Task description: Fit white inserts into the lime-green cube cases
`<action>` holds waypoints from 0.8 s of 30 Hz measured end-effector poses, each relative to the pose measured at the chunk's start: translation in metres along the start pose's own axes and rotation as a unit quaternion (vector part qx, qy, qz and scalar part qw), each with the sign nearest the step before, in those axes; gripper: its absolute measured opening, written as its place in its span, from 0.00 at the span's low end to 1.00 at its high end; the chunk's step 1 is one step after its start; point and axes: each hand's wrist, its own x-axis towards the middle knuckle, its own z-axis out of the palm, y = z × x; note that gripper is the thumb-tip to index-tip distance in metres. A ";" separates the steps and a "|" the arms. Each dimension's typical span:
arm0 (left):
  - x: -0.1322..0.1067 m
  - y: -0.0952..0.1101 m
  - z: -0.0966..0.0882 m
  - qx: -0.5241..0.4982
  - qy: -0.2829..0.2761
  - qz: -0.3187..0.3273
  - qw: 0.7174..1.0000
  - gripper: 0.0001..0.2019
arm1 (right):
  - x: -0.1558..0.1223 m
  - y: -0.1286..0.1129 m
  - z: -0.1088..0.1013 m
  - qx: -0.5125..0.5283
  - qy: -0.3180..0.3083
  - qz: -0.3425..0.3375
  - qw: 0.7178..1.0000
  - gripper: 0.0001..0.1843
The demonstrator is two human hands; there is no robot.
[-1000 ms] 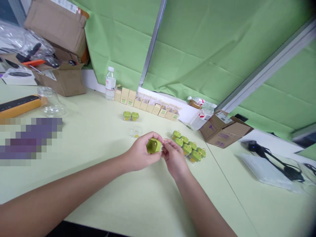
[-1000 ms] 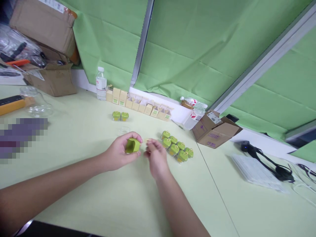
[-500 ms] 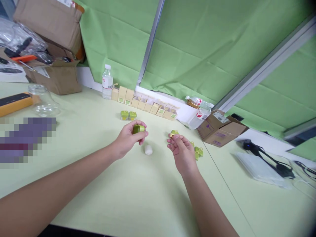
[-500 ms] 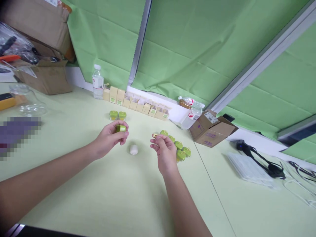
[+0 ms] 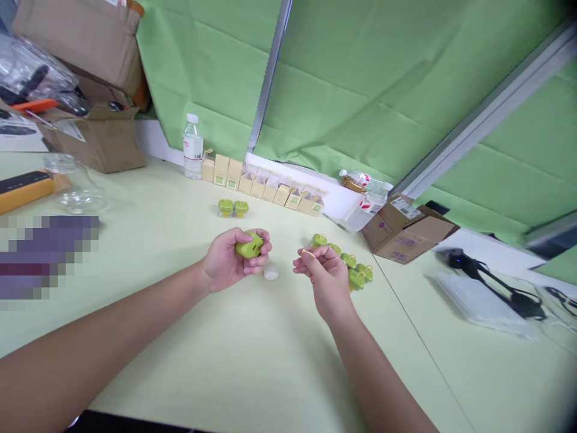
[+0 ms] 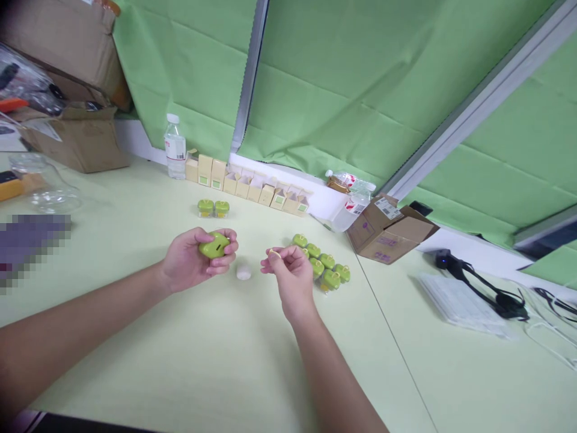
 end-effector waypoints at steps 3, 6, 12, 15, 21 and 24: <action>0.001 0.001 -0.001 -0.007 -0.018 0.001 1.000 0.12 | -0.001 0.002 0.001 -0.009 0.001 -0.016 1.000 0.12; 0.001 0.001 -0.002 -0.004 -0.028 0.002 1.000 0.13 | -0.002 0.002 0.001 -0.005 -0.018 -0.022 1.000 0.10; 0.001 0.000 -0.001 0.012 -0.021 -0.004 1.000 0.12 | -0.007 -0.006 0.003 0.031 -0.081 0.014 0.996 0.08; 0.002 -0.001 -0.002 0.019 -0.016 -0.009 1.000 0.12 | -0.008 -0.007 0.004 0.038 -0.088 0.019 0.995 0.07; 0.003 -0.002 -0.003 0.024 -0.017 -0.010 1.000 0.11 | -0.008 -0.003 0.002 0.027 -0.096 0.017 0.995 0.07; 0.003 -0.002 -0.004 0.028 -0.018 -0.011 0.999 0.11 | -0.008 -0.001 0.002 0.017 -0.111 0.011 0.994 0.07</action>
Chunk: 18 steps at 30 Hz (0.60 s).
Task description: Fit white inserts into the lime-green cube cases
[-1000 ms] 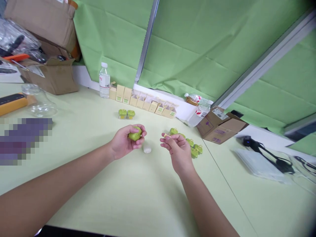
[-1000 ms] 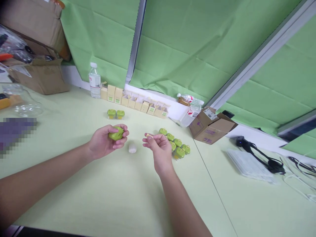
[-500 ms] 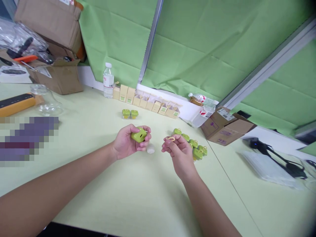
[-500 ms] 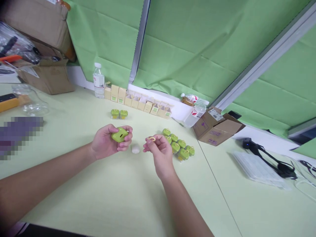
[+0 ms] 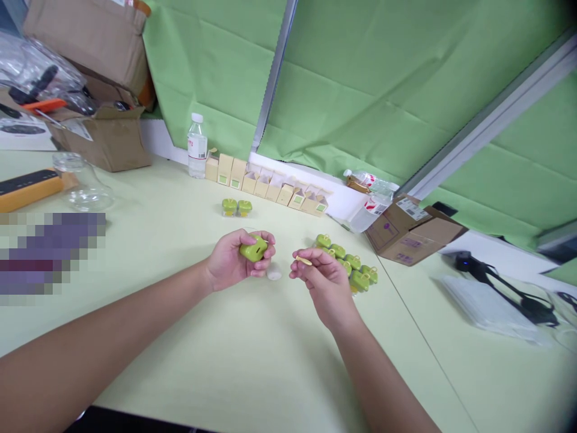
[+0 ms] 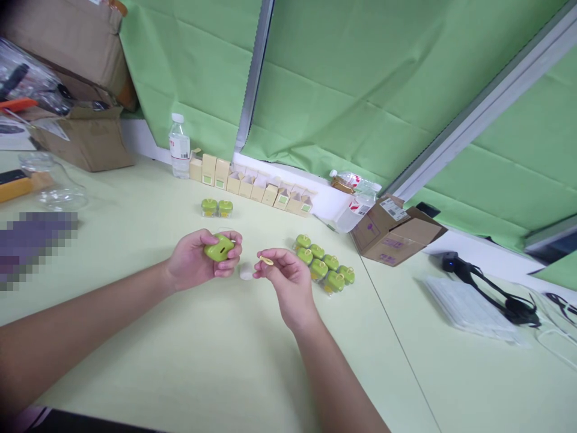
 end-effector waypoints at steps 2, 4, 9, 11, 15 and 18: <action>0.000 0.000 0.000 0.002 0.002 -0.002 1.000 0.11 | -0.001 0.000 0.000 -0.007 -0.008 0.000 1.000 0.07; 0.000 0.000 0.000 0.002 0.002 -0.004 1.000 0.11 | -0.001 -0.001 0.001 -0.018 -0.012 0.001 1.000 0.08; 0.001 -0.001 0.000 -0.001 0.006 -0.010 1.000 0.11 | -0.003 -0.004 0.004 -0.062 -0.009 0.001 0.998 0.07; 0.001 -0.002 0.000 0.000 0.008 -0.013 1.000 0.11 | -0.004 -0.005 0.006 -0.074 -0.009 -0.006 0.997 0.08; 0.001 -0.002 -0.001 0.006 0.009 -0.015 1.000 0.11 | -0.004 -0.006 0.008 -0.079 -0.017 -0.018 0.997 0.10; 0.002 -0.002 -0.002 0.006 0.005 -0.015 1.000 0.11 | -0.004 -0.004 0.008 -0.075 -0.004 -0.028 0.997 0.12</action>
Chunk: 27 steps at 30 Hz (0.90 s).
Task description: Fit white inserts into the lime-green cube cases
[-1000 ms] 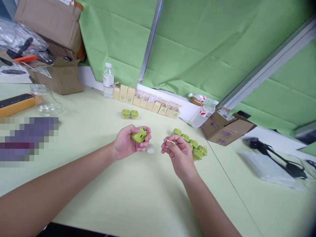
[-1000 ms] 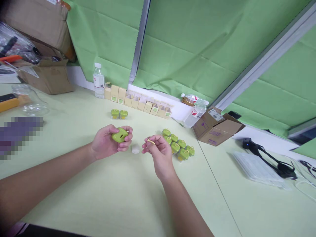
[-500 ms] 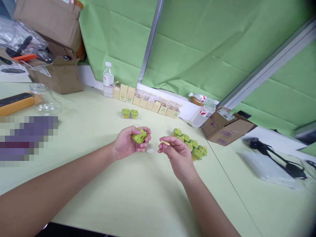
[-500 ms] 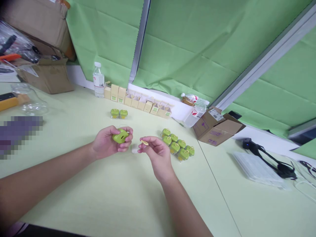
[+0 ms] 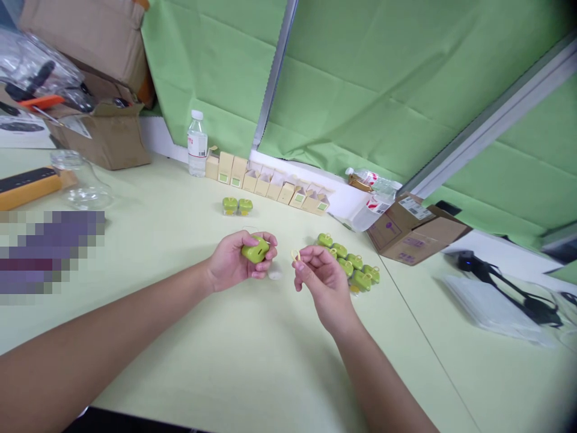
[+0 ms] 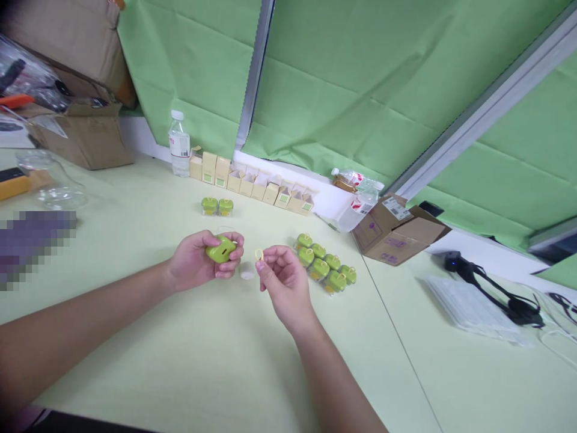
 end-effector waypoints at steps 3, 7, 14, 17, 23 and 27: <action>0.000 0.000 0.001 0.000 -0.004 0.000 1.000 0.12 | -0.001 0.004 0.000 -0.028 0.006 -0.017 0.999 0.11; -0.001 0.000 0.000 -0.003 -0.005 0.006 1.000 0.13 | -0.002 0.010 -0.002 -0.175 0.027 -0.072 0.981 0.05; -0.002 0.001 -0.005 0.008 -0.039 -0.013 0.999 0.18 | 0.003 0.025 -0.014 -0.433 0.010 -0.072 0.898 0.02; -0.001 0.001 -0.003 0.009 -0.029 -0.004 1.000 0.17 | 0.004 0.028 -0.017 -0.518 -0.017 -0.050 0.854 0.02; 0.001 0.002 -0.003 0.029 0.041 0.017 0.999 0.15 | 0.004 0.024 -0.018 -0.580 -0.051 -0.011 0.813 0.03; 0.003 0.000 -0.006 0.064 0.083 0.024 0.994 0.15 | 0.004 0.023 -0.020 -0.583 -0.078 0.018 0.808 0.04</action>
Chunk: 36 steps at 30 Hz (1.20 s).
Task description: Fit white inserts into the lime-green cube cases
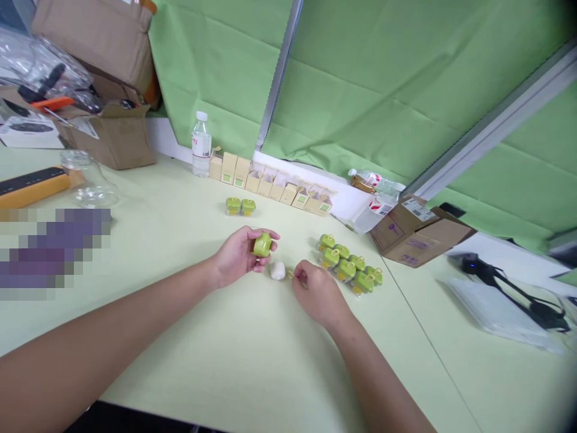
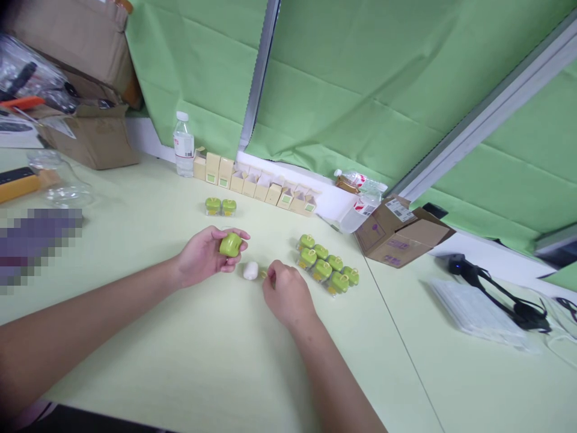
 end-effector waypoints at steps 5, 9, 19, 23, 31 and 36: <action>0.003 -0.004 -0.001 0.052 0.032 -0.013 0.998 0.14 | 0.000 0.003 0.000 -0.021 0.001 0.004 1.000 0.03; 0.007 -0.009 0.000 0.157 0.090 0.018 0.983 0.10 | -0.001 0.002 0.000 -0.017 0.073 -0.039 0.996 0.10; 0.010 -0.016 -0.001 0.278 0.153 0.090 0.944 0.12 | 0.001 -0.004 0.020 0.070 0.045 -0.176 0.981 0.19; 0.012 -0.016 -0.003 0.284 0.161 0.076 0.942 0.09 | 0.000 -0.005 0.016 0.073 0.042 -0.168 0.982 0.21; 0.013 -0.008 -0.004 0.217 0.164 0.078 0.959 0.12 | 0.002 0.008 0.007 0.004 0.026 -0.075 0.997 0.18; 0.014 0.019 -0.014 0.193 0.245 0.162 0.936 0.15 | 0.005 0.013 0.007 -0.003 0.017 -0.041 0.999 0.11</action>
